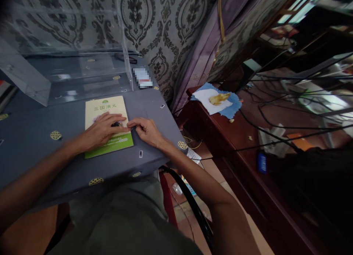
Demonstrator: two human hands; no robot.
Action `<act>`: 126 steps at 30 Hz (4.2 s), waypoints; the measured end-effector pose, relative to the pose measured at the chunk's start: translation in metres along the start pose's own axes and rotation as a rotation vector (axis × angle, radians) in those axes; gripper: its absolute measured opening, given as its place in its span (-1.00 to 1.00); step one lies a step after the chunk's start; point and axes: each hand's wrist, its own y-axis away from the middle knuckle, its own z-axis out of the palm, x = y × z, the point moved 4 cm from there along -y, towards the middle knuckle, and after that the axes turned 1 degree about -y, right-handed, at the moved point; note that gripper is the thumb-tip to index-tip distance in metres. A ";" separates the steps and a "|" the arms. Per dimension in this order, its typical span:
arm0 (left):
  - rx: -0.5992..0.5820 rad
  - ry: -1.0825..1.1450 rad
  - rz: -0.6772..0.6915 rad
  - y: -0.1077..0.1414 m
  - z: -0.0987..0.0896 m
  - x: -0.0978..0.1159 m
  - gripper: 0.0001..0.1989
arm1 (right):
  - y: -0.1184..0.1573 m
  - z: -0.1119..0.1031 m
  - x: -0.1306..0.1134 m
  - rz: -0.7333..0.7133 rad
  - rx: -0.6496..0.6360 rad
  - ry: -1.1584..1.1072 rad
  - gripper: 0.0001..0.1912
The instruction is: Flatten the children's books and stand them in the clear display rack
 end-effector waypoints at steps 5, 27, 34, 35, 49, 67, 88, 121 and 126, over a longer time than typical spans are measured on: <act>-0.035 0.013 -0.005 0.006 -0.002 0.012 -0.35 | 0.013 0.000 -0.007 0.020 -0.011 0.025 -0.55; -0.115 0.087 0.043 0.024 -0.004 0.045 -0.20 | 0.057 0.006 -0.035 0.004 -0.002 0.009 -0.56; -0.071 0.111 0.046 0.030 -0.007 0.045 -0.31 | 0.063 0.010 -0.039 -0.104 0.037 0.243 -0.53; -0.057 0.110 0.053 0.033 -0.008 0.045 -0.33 | 0.064 0.012 -0.042 -0.138 0.047 0.300 -0.54; -0.081 -0.265 -0.258 0.061 -0.002 0.109 -0.51 | 0.082 0.056 -0.068 -0.195 -0.035 0.562 -0.59; 0.048 -0.479 -0.325 0.103 -0.022 0.110 -0.54 | 0.079 0.065 -0.079 -0.234 -0.044 0.538 -0.70; 0.163 -0.461 -0.337 0.115 -0.022 0.109 -0.61 | 0.071 0.078 -0.081 -0.279 -0.088 0.391 -0.69; 0.321 -0.011 -0.638 0.073 0.015 -0.041 -0.48 | -0.064 0.056 -0.003 0.063 -0.082 0.450 -0.55; 0.416 0.041 -0.673 0.055 0.010 -0.060 -0.51 | -0.095 0.057 0.009 0.105 -0.021 0.437 -0.57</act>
